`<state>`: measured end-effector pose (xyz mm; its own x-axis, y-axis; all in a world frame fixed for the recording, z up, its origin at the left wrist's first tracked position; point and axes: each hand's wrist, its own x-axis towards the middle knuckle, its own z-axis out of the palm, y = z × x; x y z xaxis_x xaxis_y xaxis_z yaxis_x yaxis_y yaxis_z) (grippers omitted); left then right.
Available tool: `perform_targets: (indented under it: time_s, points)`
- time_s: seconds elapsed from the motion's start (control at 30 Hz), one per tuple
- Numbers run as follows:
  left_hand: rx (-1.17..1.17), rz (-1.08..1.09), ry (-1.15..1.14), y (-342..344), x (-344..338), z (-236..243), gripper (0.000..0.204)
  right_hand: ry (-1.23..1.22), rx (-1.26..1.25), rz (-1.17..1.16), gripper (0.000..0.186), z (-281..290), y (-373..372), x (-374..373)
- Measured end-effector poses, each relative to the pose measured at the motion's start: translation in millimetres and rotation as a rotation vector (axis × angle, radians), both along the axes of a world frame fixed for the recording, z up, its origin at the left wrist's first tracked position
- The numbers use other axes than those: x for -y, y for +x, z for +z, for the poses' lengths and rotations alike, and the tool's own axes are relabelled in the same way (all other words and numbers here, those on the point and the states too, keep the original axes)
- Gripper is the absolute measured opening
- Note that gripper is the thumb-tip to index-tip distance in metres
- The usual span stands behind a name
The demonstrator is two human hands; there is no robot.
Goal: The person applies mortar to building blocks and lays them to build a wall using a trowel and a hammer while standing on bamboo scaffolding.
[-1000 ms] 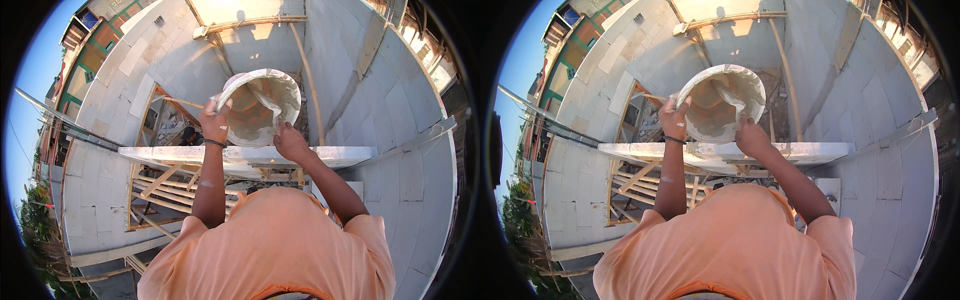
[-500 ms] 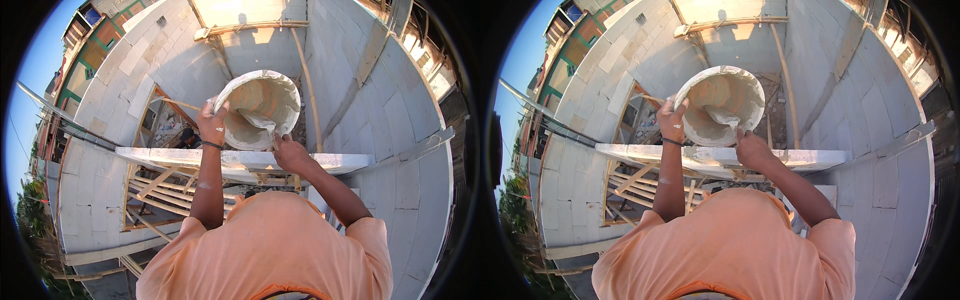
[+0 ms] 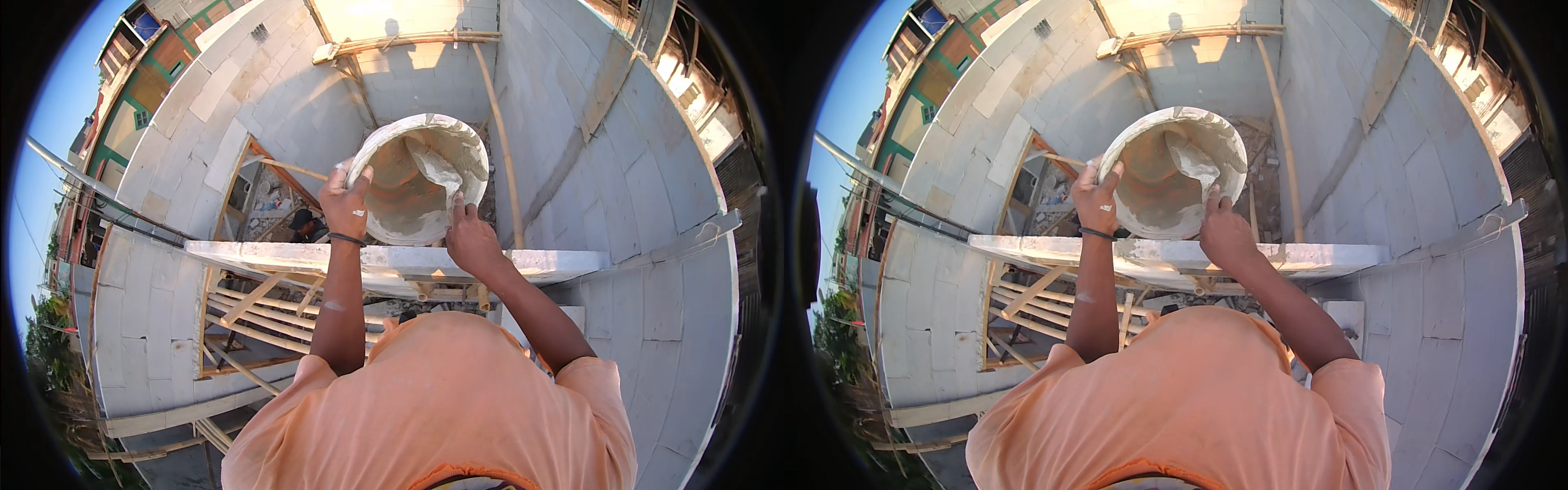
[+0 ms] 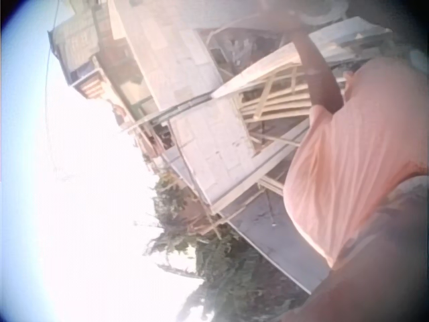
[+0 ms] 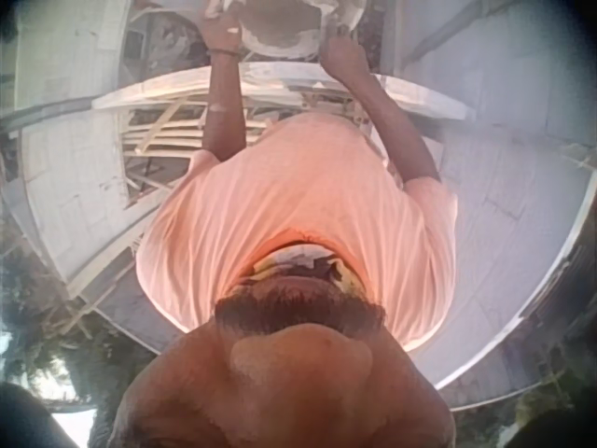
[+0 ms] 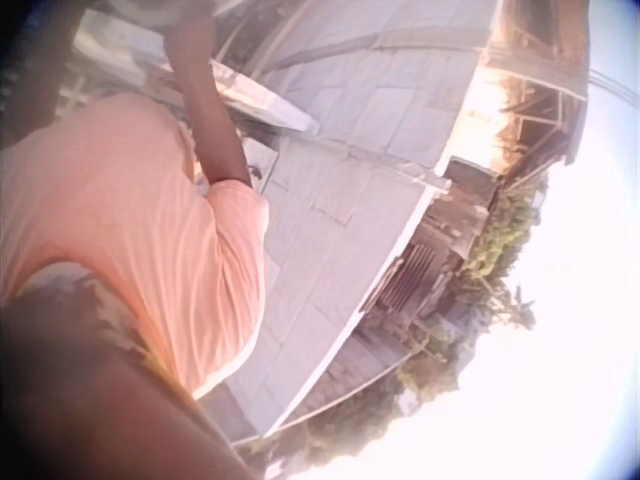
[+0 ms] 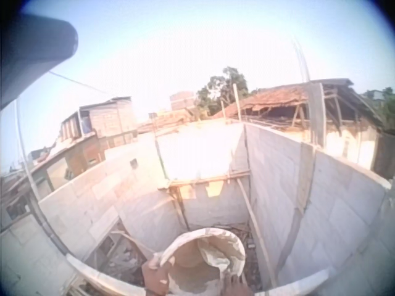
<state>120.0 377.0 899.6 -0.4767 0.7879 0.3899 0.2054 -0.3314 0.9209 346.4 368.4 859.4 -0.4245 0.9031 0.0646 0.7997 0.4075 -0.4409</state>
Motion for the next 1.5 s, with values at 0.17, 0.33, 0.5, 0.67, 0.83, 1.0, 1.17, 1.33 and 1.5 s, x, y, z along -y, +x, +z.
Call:
perform_targets:
  time_s: [0.17,0.33,0.5,0.67,0.83,1.0,1.17,1.33,1.5]
  points:
    - [-0.014,-0.033,0.02,-7,-3,-2,0.026,-0.054,0.004,0.057,0.064,-10,-5,0]
    - [0.074,-0.068,0.041,-9,-4,2,0.025,0.005,-0.02,0.138,0.062,-9,0,9]
    - [0.083,-0.109,0.013,-13,-5,0,0.025,-0.001,-0.103,0.063,0.065,0,-11,-2]
    - [0.136,-0.13,0.037,-18,-10,-9,0.025,-0.104,0.027,0.174,0.064,-4,-6,3]
    - [0.092,-0.131,-0.005,-18,-7,-3,0.024,0.068,0.048,0.198,0.063,-1,-3,-6]
    - [0.07,-0.116,-0.009,-19,-7,-5,0.026,-0.062,0.091,0.187,0.056,-4,25,-10]
    - [0.02,-0.101,-0.029,-28,-11,-12,0.028,-0.474,-0.192,-0.01,0.042,35,25,-13]
    - [-0.063,-0.066,-0.066,-23,-15,-13,0.027,-0.812,-0.591,-0.038,0.033,21,32,3]
    - [-0.049,-0.081,-0.082,-25,-14,-13,0.026,-0.76,-0.58,0.018,0.035,9,24,7]
